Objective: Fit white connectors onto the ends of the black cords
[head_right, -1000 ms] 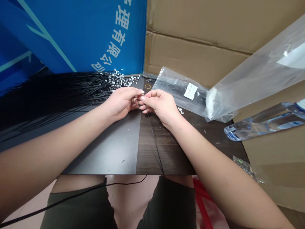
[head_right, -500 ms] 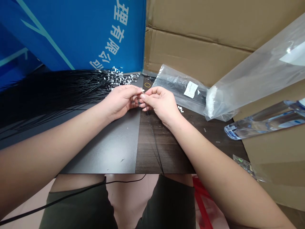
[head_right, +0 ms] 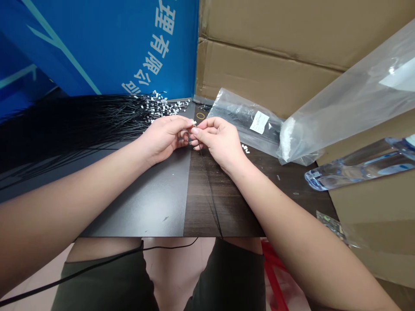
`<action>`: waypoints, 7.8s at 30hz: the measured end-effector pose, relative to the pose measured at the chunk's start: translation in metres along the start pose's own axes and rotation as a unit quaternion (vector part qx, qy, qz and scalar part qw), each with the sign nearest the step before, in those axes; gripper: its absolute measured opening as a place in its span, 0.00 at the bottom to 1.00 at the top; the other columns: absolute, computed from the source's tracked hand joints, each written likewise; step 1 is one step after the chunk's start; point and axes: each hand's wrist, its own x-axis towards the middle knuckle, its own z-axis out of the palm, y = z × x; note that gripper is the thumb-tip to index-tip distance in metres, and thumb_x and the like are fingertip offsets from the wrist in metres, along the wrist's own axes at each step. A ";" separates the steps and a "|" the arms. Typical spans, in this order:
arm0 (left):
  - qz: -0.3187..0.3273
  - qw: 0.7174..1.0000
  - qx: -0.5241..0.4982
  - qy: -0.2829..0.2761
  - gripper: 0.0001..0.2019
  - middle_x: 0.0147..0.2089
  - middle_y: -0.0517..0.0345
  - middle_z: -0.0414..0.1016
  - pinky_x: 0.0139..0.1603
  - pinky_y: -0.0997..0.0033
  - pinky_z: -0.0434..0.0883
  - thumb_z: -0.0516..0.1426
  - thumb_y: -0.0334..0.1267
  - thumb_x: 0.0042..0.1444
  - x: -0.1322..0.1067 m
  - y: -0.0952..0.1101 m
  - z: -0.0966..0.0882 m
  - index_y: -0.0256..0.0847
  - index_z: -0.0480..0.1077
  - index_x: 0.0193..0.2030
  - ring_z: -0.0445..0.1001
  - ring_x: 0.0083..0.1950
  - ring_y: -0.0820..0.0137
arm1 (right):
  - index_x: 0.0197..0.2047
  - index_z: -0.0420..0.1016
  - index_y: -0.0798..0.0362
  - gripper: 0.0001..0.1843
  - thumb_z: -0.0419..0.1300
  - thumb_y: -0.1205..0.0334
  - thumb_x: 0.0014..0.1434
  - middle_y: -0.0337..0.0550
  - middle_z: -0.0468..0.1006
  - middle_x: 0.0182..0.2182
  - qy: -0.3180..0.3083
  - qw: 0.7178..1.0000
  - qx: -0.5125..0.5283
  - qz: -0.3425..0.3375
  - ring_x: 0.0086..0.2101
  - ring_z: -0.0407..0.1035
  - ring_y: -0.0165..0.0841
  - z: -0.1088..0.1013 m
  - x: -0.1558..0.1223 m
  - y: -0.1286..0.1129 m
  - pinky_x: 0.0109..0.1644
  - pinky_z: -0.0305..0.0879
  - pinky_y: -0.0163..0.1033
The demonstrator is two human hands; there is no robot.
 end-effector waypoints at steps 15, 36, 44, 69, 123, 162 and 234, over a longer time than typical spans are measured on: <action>0.004 1.000 0.002 0.007 0.07 0.26 0.60 0.72 0.33 0.75 0.70 0.66 0.34 0.55 -0.001 0.000 0.002 0.38 0.73 0.30 0.70 0.27 0.77 | 0.37 0.75 0.51 0.26 0.84 0.49 0.47 0.42 0.86 0.30 0.004 1.000 -0.016 0.000 0.30 0.80 0.32 0.001 -0.002 -0.002 0.35 0.80 0.39; 0.005 1.000 0.009 0.019 0.05 0.27 0.60 0.72 0.32 0.76 0.70 0.66 0.34 0.55 -0.001 0.000 0.003 0.38 0.75 0.31 0.69 0.28 0.78 | 0.36 0.75 0.50 0.20 0.81 0.52 0.52 0.39 0.84 0.28 0.020 0.997 -0.061 -0.033 0.29 0.80 0.33 0.001 -0.002 -0.001 0.34 0.80 0.40; 0.005 1.000 0.008 0.019 0.06 0.27 0.60 0.73 0.33 0.75 0.70 0.66 0.34 0.54 -0.001 0.000 0.003 0.38 0.74 0.31 0.69 0.27 0.77 | 0.36 0.74 0.50 0.20 0.80 0.53 0.53 0.40 0.84 0.29 0.021 0.997 -0.067 -0.027 0.29 0.80 0.32 0.001 -0.002 -0.001 0.34 0.80 0.39; 0.098 0.988 0.112 0.038 0.08 0.27 0.60 0.74 0.34 0.72 0.65 0.64 0.32 0.52 -0.004 0.003 0.004 0.39 0.72 0.25 0.67 0.29 0.75 | 0.35 0.74 0.49 0.20 0.81 0.54 0.52 0.39 0.83 0.27 0.005 0.998 -0.060 -0.030 0.28 0.79 0.33 0.001 -0.004 -0.006 0.35 0.80 0.42; 0.114 0.983 0.135 0.047 0.05 0.26 0.60 0.74 0.32 0.73 0.64 0.63 0.29 0.50 -0.002 0.005 0.001 0.38 0.73 0.25 0.66 0.28 0.76 | 0.34 0.78 0.54 0.06 0.71 0.64 0.56 0.42 0.84 0.26 -0.027 0.998 -0.035 0.050 0.23 0.76 0.29 0.001 -0.002 -0.006 0.27 0.74 0.35; 0.047 0.987 0.150 -0.021 0.07 0.26 0.59 0.74 0.33 0.72 0.69 0.66 0.38 0.54 -0.004 0.005 -0.002 0.39 0.76 0.29 0.71 0.27 0.74 | 0.42 0.81 0.49 0.06 0.64 0.57 0.68 0.40 0.84 0.36 0.013 0.945 -0.280 -0.166 0.36 0.76 0.35 -0.017 0.007 0.001 0.45 0.70 0.44; 0.105 0.963 0.248 0.033 0.04 0.27 0.60 0.74 0.30 0.72 0.63 0.60 0.31 0.54 -0.004 0.001 0.006 0.38 0.74 0.29 0.67 0.28 0.74 | 0.39 0.78 0.50 0.05 0.62 0.61 0.68 0.39 0.85 0.34 0.048 0.945 -0.268 -0.180 0.32 0.80 0.34 -0.008 0.005 0.010 0.41 0.75 0.44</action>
